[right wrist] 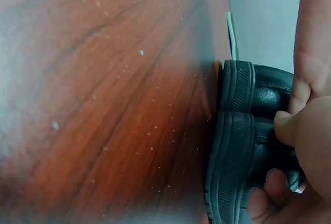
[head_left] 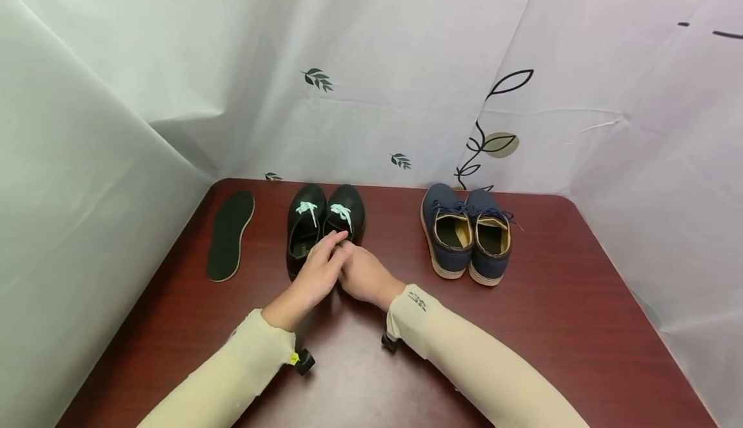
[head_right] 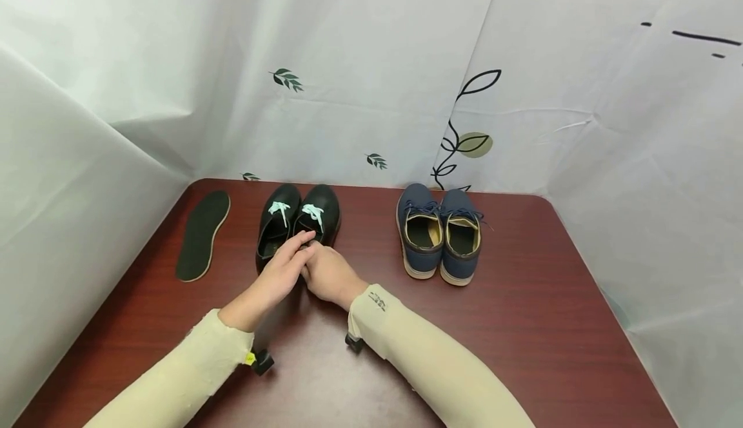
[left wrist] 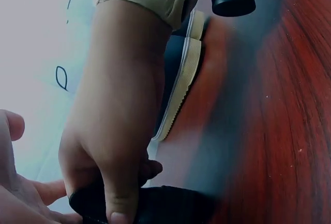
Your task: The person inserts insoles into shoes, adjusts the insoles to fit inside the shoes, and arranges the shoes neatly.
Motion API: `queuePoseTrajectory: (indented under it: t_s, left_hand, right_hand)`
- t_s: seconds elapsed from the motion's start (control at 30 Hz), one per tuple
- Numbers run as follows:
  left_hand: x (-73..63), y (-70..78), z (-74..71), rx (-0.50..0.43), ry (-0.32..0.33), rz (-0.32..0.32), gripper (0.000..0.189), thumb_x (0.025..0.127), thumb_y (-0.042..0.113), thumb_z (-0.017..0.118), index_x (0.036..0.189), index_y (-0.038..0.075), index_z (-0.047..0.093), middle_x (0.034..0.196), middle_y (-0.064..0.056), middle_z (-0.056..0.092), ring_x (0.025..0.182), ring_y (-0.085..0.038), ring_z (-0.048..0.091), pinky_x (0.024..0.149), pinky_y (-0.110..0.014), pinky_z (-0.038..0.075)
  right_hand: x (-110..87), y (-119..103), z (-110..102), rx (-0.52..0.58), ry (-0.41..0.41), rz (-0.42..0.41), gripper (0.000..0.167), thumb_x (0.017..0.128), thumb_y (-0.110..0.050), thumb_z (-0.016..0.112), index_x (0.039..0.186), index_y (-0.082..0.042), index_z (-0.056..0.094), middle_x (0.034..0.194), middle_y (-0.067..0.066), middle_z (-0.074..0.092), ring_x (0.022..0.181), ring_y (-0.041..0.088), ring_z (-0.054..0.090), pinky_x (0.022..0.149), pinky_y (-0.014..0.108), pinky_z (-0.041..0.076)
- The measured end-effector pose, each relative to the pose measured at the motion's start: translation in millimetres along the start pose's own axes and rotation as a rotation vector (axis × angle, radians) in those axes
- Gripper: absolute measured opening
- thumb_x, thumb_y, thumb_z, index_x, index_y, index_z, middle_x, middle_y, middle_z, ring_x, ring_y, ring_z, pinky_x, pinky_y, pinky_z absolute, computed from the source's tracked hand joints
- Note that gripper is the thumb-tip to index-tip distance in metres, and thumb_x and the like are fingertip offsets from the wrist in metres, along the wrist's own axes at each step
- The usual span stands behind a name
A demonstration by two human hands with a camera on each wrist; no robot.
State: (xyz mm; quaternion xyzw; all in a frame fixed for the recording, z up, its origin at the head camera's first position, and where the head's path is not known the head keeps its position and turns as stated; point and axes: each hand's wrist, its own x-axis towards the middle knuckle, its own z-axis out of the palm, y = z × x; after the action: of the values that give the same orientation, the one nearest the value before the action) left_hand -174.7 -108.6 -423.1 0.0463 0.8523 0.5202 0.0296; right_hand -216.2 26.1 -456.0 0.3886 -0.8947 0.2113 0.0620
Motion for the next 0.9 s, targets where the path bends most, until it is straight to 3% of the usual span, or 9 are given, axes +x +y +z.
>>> queuePoseTrajectory:
  t_s: [0.23,0.33,0.5,0.7,0.8,0.9]
  left_hand:
    - [-5.9,-12.4,-4.8,-0.053,0.009,0.086,0.044,0.108,0.027,0.044,0.146,0.006,0.051,0.159,-0.016,0.036,0.152,-0.033,0.021,0.121,-0.055,0.017]
    - [-12.0,-16.9,-6.2,-0.033,0.039,0.140,0.040,0.106,0.025,0.048,0.142,0.008,0.056,0.155,-0.016,0.042,0.150,-0.033,0.028,0.119,-0.056,0.023]
    - [-24.7,-17.4,-11.5,-0.017,0.080,0.236,0.036,0.103,0.017,0.056,0.138,0.011,0.061,0.151,-0.015,0.048,0.142,-0.029,0.043,0.111,-0.048,0.040]
    - [-35.1,-20.6,-25.6,-0.171,0.149,0.418,0.030,0.102,0.002,0.053,0.128,0.003,0.067,0.139,-0.018,0.059,0.133,-0.018,0.053,0.102,-0.017,0.043]
    - [-35.6,-24.2,-34.6,-0.253,0.222,0.483,0.028,0.102,-0.002,0.048,0.123,-0.005,0.067,0.129,-0.022,0.065,0.123,-0.011,0.060,0.100,-0.016,0.045]
    - [-35.3,-26.4,-45.2,-0.333,0.291,0.461,0.028,0.105,0.001,0.044,0.119,-0.010,0.066,0.119,-0.019,0.070,0.113,-0.009,0.064,0.096,-0.020,0.049]
  right_hand:
    - [-3.6,0,-4,0.042,-0.054,0.048,0.042,0.102,-0.027,0.055,0.139,-0.007,0.055,0.143,0.013,0.054,0.127,0.022,0.058,0.106,0.036,0.046]
    - [-5.9,0,-6,0.067,-0.065,0.075,0.041,0.101,-0.030,0.056,0.136,-0.009,0.058,0.139,0.010,0.055,0.121,0.021,0.060,0.102,0.035,0.048]
    - [-9.6,-2,-10,0.073,-0.055,0.103,0.040,0.101,-0.034,0.054,0.134,-0.011,0.056,0.123,0.006,0.056,0.097,0.017,0.062,0.087,0.034,0.053]
    - [-8.1,-8,-14,0.018,0.104,0.063,0.036,0.098,-0.029,0.059,0.130,-0.014,0.057,0.120,0.003,0.055,0.095,0.014,0.063,0.084,0.032,0.054]
    - [-4.9,-17,-17,-0.067,0.208,0.011,0.030,0.096,-0.027,0.061,0.123,-0.015,0.062,0.112,0.001,0.057,0.083,0.011,0.062,0.073,0.029,0.055]
    - [-1.1,-30,-20,-0.150,0.263,-0.012,0.025,0.095,-0.028,0.061,0.117,-0.015,0.064,0.107,0.000,0.059,0.065,0.008,0.057,0.059,0.025,0.052]
